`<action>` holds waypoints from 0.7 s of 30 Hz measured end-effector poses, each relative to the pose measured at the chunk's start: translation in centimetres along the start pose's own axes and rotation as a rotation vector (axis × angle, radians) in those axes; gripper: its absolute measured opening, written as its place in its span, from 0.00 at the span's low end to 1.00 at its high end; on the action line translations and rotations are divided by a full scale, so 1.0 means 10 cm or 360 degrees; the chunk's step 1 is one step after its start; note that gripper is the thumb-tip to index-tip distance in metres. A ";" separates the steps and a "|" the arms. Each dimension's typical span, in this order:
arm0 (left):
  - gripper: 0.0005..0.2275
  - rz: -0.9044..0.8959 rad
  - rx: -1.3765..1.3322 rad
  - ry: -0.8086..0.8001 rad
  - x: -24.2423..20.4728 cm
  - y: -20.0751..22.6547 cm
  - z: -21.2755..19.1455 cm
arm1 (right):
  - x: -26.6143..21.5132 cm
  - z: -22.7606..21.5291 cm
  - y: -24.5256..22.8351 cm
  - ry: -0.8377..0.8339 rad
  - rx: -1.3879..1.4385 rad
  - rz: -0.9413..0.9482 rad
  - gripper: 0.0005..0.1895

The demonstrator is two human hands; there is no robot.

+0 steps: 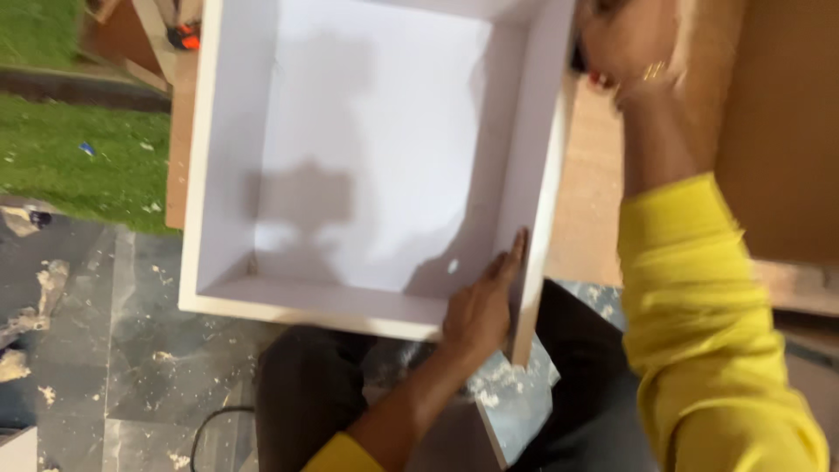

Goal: The person assembles a white wooden drawer by using a handheld trimmer along the edges and applying a liquid substance from a bottle to the joints.

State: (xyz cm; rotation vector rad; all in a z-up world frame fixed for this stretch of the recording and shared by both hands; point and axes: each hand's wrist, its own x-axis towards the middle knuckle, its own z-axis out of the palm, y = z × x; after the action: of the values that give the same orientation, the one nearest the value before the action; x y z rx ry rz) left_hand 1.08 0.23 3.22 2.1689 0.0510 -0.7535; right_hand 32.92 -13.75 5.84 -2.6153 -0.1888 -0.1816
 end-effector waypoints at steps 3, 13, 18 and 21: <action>0.43 0.0080 0.0066 0.0094 0.05 -0.10 0.10 | -1.46 -0.09 -0.13 -0.0343 0.0008 0.0454 0.22; 0.41 0.0214 0.0064 0.0288 0.04 -0.21 0.26 | -4.45 -0.62 -1.22 -0.0147 -0.0099 0.0390 0.36; 0.40 0.0470 0.0023 0.0597 0.09 -0.23 0.27 | -2.87 -0.32 -0.63 0.0067 -0.0012 0.0106 0.30; 0.43 0.0269 0.0139 0.0295 0.03 -0.19 0.19 | -1.63 -0.18 -0.34 -0.0142 0.0119 0.0286 0.24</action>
State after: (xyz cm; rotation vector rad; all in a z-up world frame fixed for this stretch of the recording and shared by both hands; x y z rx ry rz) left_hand -0.15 0.03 0.79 2.2877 -0.0703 -0.4659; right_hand 16.22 -13.30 6.32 -2.5509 0.0095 0.0049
